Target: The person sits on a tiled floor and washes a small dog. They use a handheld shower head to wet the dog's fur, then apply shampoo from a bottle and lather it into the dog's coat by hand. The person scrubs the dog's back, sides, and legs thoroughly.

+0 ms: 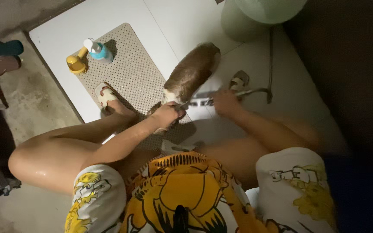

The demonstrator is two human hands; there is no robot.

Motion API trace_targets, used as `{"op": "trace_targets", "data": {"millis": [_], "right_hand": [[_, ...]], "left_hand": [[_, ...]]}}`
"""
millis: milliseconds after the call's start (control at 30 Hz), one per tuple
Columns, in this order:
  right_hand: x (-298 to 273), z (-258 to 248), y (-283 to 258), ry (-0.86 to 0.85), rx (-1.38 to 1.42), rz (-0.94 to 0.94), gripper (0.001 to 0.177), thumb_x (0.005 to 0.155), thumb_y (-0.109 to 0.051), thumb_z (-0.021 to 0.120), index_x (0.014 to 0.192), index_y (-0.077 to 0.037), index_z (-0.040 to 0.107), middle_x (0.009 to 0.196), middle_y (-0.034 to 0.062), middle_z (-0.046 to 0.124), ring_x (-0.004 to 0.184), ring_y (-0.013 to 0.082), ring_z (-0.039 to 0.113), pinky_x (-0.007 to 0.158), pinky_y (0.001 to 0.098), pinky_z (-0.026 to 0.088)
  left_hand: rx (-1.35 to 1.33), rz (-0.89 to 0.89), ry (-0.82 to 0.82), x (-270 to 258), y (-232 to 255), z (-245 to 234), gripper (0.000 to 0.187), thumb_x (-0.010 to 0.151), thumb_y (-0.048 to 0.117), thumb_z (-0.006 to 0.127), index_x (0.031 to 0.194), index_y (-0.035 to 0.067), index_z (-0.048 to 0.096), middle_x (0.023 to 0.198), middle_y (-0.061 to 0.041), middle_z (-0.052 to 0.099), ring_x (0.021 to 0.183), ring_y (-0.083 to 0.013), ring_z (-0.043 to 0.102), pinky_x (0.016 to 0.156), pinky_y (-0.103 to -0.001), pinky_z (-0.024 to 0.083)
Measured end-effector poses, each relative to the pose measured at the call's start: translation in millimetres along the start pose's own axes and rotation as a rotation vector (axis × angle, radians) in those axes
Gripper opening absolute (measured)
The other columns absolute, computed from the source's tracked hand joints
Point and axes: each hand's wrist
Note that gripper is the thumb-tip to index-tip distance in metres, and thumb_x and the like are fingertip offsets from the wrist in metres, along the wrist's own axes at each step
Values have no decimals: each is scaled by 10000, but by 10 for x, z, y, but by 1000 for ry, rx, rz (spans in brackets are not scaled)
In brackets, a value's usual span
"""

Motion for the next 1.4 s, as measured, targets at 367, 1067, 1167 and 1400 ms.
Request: {"op": "trace_targets", "data": {"millis": [367, 1067, 1167, 1400], "right_hand": [[13, 6, 104, -17, -11, 48, 223, 951, -201, 612, 1127, -209, 749, 988, 90, 732, 951, 259, 657, 977, 481, 460], [-229, -1043, -63, -155, 101, -111, 154, 908, -184, 633, 1009, -171, 749, 944, 82, 712, 892, 236, 650, 814, 432, 553], [-118, -644, -403, -95, 14, -284, 145, 902, -182, 636, 992, -166, 749, 938, 81, 709, 884, 232, 649, 791, 425, 566], [198, 646, -492, -186, -61, -245, 220, 980, -190, 585, 1030, -26, 722, 1121, 197, 628, 964, 298, 654, 735, 468, 607]], "left_hand": [[-4, 54, 178, 112, -43, 175, 424, 852, 202, 693, 1258, 95, 630, 1054, -93, 739, 1171, -229, 633, 1170, -375, 296], [-248, 207, 585, 23, -58, 127, 254, 835, 236, 694, 1059, 116, 672, 973, -96, 730, 1011, -248, 681, 1122, -441, 378], [-413, 91, 693, -95, -164, 70, 152, 871, 251, 681, 925, 109, 672, 916, -125, 693, 915, -257, 668, 1068, -460, 466], [-976, -559, 733, 186, -482, 418, 336, 929, 300, 510, 1105, 21, 578, 1058, -199, 614, 886, -300, 667, 816, -443, 581]]}}
Point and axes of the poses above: each hand's wrist, its own x-axis towards the middle knuckle, its own z-axis out of the palm, y = z × x
